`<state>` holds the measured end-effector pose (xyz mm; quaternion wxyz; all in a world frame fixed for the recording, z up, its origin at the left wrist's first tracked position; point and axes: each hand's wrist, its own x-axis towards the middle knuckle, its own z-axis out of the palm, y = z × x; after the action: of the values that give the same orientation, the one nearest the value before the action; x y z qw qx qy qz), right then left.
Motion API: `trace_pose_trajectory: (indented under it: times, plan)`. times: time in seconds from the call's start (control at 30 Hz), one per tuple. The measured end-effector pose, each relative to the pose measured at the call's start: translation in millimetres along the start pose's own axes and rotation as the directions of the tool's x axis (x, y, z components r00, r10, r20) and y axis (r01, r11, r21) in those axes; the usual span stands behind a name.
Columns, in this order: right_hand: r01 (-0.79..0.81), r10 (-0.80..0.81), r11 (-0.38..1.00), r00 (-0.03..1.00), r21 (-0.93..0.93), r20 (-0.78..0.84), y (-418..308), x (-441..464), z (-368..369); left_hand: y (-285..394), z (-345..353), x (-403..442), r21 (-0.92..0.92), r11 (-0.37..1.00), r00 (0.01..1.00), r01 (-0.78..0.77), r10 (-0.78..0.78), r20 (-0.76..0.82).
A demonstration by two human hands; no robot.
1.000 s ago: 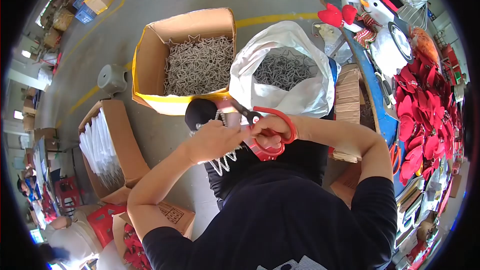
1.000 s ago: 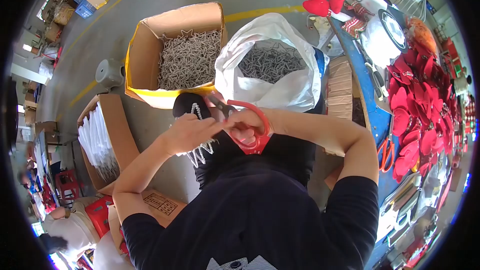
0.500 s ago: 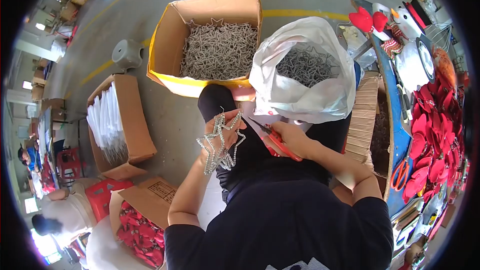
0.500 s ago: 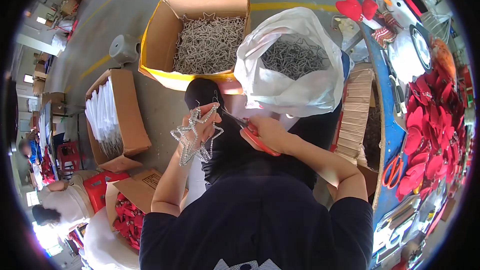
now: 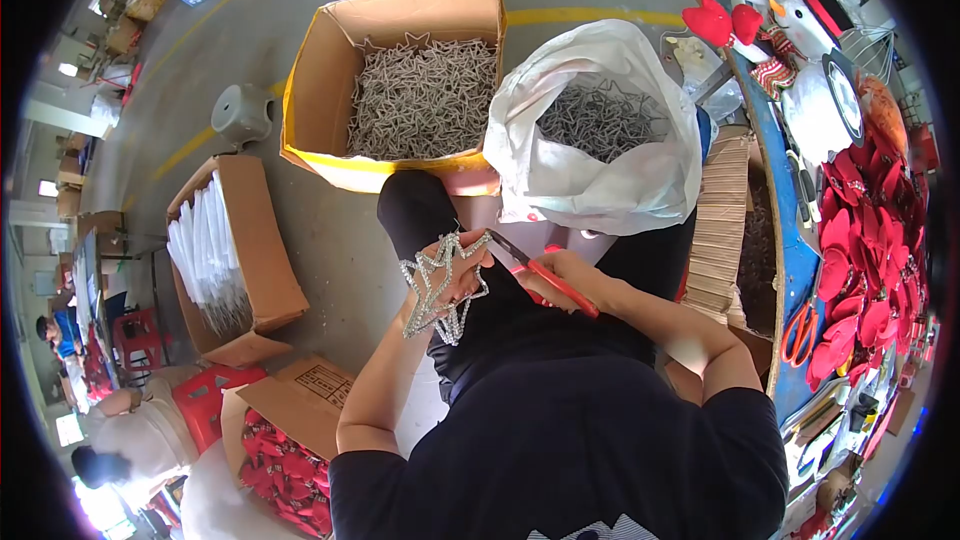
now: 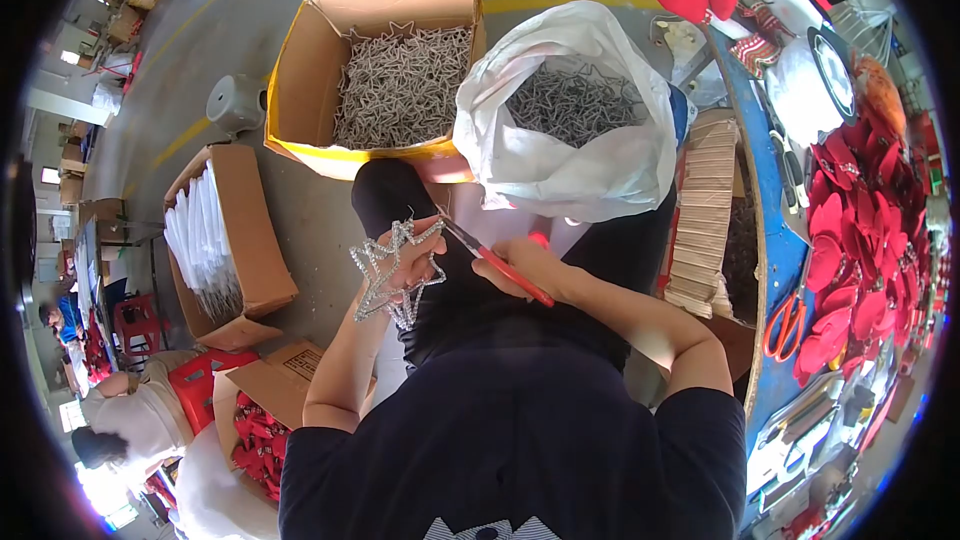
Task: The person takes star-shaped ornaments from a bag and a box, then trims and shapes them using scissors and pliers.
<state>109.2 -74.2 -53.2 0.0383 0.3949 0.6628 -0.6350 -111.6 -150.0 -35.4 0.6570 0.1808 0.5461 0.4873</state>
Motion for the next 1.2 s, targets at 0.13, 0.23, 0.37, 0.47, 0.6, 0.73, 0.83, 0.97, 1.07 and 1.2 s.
trace_pose_trajectory:
  times: [0.13, 0.23, 0.37, 0.47, 0.6, 0.73, 0.83, 0.97, 1.07, 1.2]
  plan:
    - [-0.137, 0.113, 0.980, 0.980, 0.147, 0.161, -16, -9, -7, -5, -3, 3, -0.060, 0.997, 0.997, 0.040, -0.036, 0.062]
    - [-0.140, 0.112, 0.978, 0.977, 0.153, 0.180, -13, -9, -8, -8, -3, 6, -0.078, 0.996, 0.995, 0.052, -0.045, 0.084]
    - [-0.181, 0.162, 0.974, 0.977, 0.138, 0.140, -17, -10, -7, -3, 3, 6, -0.085, 0.993, 0.994, 0.087, -0.081, 0.075]
    - [-0.206, 0.183, 0.962, 0.974, 0.177, 0.135, -23, -15, -10, -2, 4, 7, -0.102, 0.984, 0.988, 0.145, -0.137, 0.077]
    - [-0.269, 0.214, 0.945, 0.938, 0.185, 0.271, -9, -8, -21, -24, -14, 23, -0.061, 0.966, 0.967, 0.250, -0.247, 0.062]
    - [-0.026, 0.020, 0.993, 0.999, 0.113, 0.047, -7, -10, -20, -8, 1, 9, -0.012, 0.999, 0.999, 0.031, -0.031, -0.009]
    - [0.091, -0.086, 0.993, 0.994, 0.078, -0.066, -11, -10, -20, 7, 16, 3, -0.003, 0.998, 0.998, -0.058, 0.058, 0.002]
    - [0.138, -0.129, 0.987, 0.986, 0.077, -0.104, -4, -3, -16, 12, 23, 2, -0.037, 0.999, 1.000, -0.012, 0.011, -0.022]
    - [0.092, -0.081, 0.991, 0.990, 0.095, -0.115, -14, -11, -19, 17, 27, 0, 0.005, 1.000, 0.999, 0.004, -0.004, -0.042]
    - [0.094, -0.083, 0.991, 0.991, 0.100, -0.107, -14, -15, -18, 13, 25, 2, -0.012, 1.000, 0.999, -0.028, 0.027, -0.030]
